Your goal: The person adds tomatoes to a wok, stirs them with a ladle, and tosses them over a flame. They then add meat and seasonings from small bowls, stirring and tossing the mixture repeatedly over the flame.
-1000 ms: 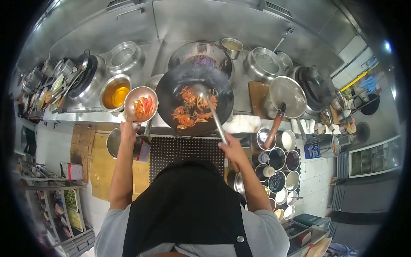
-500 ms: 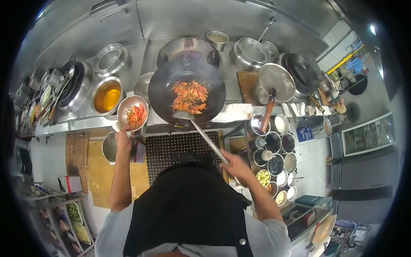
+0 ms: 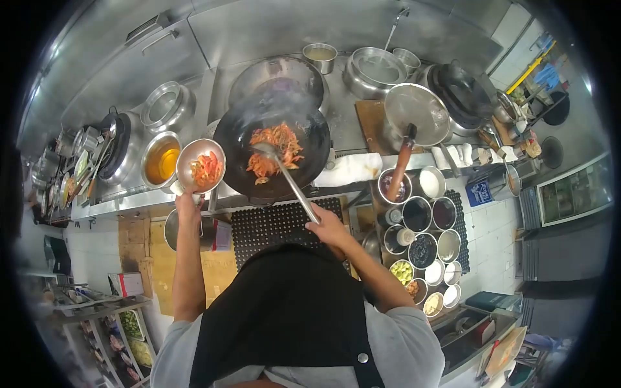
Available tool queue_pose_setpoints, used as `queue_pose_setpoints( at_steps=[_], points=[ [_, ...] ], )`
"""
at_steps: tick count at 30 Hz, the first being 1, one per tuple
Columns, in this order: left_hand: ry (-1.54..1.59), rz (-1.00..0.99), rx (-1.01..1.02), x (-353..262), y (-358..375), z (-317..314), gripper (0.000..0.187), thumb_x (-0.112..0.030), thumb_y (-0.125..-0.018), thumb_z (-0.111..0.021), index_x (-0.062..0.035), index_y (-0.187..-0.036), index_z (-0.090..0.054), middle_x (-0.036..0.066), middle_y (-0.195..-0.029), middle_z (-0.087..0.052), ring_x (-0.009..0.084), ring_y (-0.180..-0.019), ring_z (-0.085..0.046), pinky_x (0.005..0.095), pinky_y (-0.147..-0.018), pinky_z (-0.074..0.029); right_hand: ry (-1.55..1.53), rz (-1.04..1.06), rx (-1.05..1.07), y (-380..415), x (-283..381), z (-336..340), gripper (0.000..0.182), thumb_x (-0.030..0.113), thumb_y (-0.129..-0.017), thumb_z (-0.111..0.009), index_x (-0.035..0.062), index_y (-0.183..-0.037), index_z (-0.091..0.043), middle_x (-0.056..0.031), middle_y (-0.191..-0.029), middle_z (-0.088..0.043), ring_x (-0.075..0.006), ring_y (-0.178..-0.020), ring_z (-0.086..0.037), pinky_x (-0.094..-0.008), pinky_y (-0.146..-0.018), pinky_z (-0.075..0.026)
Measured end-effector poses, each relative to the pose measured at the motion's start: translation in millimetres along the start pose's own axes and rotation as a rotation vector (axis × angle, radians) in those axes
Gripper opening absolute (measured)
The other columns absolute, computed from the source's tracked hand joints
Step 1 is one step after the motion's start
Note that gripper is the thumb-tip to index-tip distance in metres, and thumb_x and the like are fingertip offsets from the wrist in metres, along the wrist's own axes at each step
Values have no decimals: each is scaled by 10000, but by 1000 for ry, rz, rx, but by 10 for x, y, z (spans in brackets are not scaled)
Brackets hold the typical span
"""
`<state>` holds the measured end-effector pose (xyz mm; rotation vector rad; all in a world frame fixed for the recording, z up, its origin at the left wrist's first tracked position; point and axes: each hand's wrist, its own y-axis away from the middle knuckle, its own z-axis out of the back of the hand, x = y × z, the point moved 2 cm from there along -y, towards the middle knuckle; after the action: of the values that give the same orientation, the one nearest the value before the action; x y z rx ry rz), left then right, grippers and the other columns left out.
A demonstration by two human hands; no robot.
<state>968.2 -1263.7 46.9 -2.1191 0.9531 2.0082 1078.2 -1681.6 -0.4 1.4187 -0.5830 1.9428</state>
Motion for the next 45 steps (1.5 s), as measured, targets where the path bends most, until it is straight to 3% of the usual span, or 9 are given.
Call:
queue_pose_setpoints(
  at_steps=[7, 15, 19, 22, 28, 33, 35, 38, 45],
  points=[
    [5, -122, -19, -82, 26, -422, 433, -68, -811, -666, -74, -1233, -567, 72, -1015, -685, 160, -770, -671, 292, -538, -530, -116, -284, -52, -650, 4, 624, 675, 134, -902, -691, 69, -1520, -427, -58, -781, -626, -118, -582, -549, -301, -564, -492],
    [-138, -207, -79, -180, 40, -724, 373, -80, -910, -640, -61, -1274, -565, 51, -1084, -685, 168, -858, -680, 282, -538, -535, -297, -195, -64, -422, 250, 1214, 693, 94, -927, -656, 151, -1564, -388, 34, -693, -543, -69, -514, -472, -265, -486, -428],
    [-166, -308, -72, -277, 213, -990, 484, 10, -827, -604, -21, -1305, -536, 80, -1129, -672, 188, -905, -690, 310, -588, -594, -34, -223, -9, -327, -42, 1206, 679, 121, -922, -673, 119, -1547, -407, -9, -780, -606, -110, -561, -526, -276, -538, -473],
    [-119, -471, 48, -155, 58, -1029, 558, 97, -753, -609, 9, -1300, -545, 99, -1196, -669, 217, -1112, -647, 341, -1008, -482, 94, 79, -11, -331, -145, 1146, 686, 114, -902, -692, 48, -1525, -412, -172, -1211, -680, -219, -1036, -659, -318, -939, -501],
    [-164, -360, -98, -86, 148, -1105, 447, 48, -790, -620, 3, -1231, -565, 93, -1081, -676, 169, -800, -692, 290, -499, -552, 1, -181, -32, -580, -167, 806, 678, 83, -892, -680, 20, -1513, -414, -211, -1203, -686, -257, -1026, -655, -344, -947, -489],
    [12, -221, -113, 42, 339, -714, 406, -39, -817, -626, -10, -1218, -570, 93, -1027, -683, 163, -767, -692, 283, -512, -563, -51, -388, 292, -468, 94, 829, 683, 109, -881, -691, 55, -1511, -435, -214, -1102, -709, -249, -878, -664, -372, -843, -528],
    [-105, -153, -184, 83, 456, -481, 409, -19, -815, -623, -29, -1221, -572, 77, -1012, -686, 170, -768, -694, 281, -519, -564, -139, -145, 254, -475, -190, 654, 712, 111, -889, -694, 104, -1542, -411, -55, -774, -632, -190, -567, -596, -336, -550, -504],
    [-55, -270, -209, 157, 645, -389, 378, 36, -825, -604, -27, -1195, -563, 80, -989, -669, 164, -732, -667, 286, -497, -529, 467, 41, -7, -657, -164, 517, 713, 219, -862, -702, 88, -1510, -434, -283, -925, -686, -482, -859, -660, -538, -755, -519],
    [-100, -369, -224, 129, 868, -335, 446, 17, -832, -625, -32, -1267, -538, 84, -1062, -673, 174, -787, -684, 283, -501, -562, 795, 114, -46, -807, 402, 413, 720, 226, -884, -714, 51, -1511, -406, -240, -1235, -623, -426, -1077, -632, -486, -885, -530]
  ],
)
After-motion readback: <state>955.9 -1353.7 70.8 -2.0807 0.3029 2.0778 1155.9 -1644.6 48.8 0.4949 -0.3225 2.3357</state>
